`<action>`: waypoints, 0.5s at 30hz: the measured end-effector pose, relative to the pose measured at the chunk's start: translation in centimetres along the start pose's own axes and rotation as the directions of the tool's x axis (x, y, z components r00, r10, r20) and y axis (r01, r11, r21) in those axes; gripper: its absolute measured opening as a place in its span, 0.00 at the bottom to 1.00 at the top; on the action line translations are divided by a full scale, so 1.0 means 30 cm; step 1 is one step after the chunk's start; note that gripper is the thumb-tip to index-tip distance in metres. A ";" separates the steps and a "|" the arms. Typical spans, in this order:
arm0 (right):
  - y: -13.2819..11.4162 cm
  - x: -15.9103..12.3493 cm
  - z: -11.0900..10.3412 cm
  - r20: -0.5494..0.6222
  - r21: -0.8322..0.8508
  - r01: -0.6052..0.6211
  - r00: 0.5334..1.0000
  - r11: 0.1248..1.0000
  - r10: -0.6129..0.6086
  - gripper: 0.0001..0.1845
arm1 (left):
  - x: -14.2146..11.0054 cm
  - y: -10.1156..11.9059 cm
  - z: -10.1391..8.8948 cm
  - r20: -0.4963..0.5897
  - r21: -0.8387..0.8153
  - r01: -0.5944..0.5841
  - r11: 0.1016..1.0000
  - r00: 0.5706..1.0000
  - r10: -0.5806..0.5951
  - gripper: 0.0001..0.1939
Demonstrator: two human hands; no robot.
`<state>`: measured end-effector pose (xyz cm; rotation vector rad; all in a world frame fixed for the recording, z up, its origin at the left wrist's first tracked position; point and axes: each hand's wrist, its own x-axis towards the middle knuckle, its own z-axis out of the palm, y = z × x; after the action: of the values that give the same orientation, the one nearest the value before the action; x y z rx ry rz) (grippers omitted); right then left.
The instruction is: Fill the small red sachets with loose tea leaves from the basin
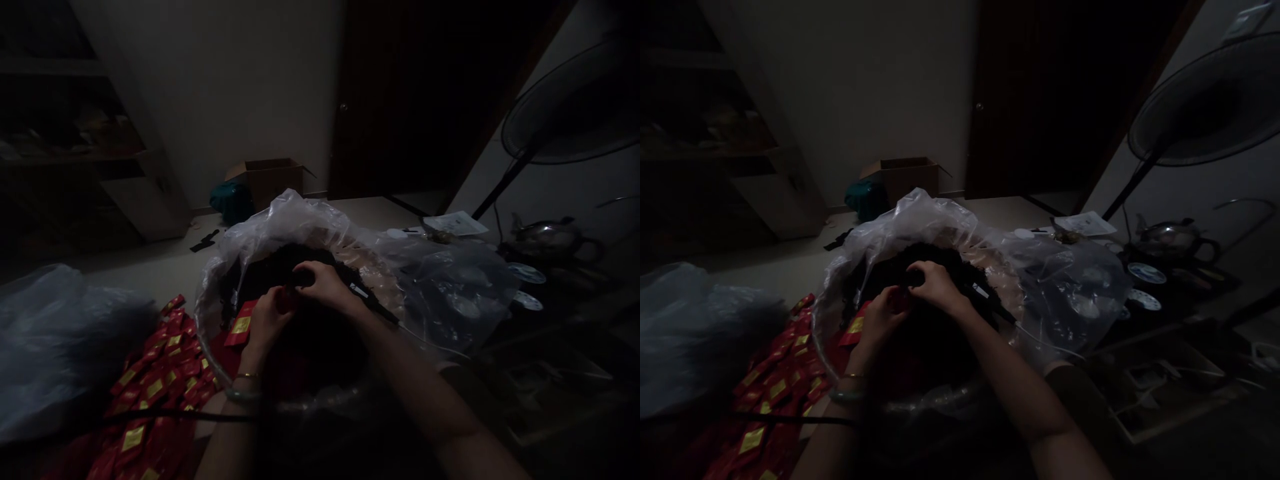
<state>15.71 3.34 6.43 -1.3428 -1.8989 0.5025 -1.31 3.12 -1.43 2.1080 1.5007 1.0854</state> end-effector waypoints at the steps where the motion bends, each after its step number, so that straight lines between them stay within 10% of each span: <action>1: -0.012 0.007 0.008 0.013 -0.002 0.010 1.000 1.000 -0.010 0.20 | 0.000 -0.003 0.001 -0.005 -0.005 -0.001 1.000 1.000 0.001 0.22; 15: -0.048 -0.017 0.040 0.129 0.070 0.055 0.990 0.996 -0.064 0.25 | 0.001 -0.012 0.007 -0.069 -0.029 0.016 0.999 0.997 -0.018 0.24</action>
<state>13.98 2.46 6.45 -1.2327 -2.0039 0.6317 -1.39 3.32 -1.78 2.0548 1.5221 1.1781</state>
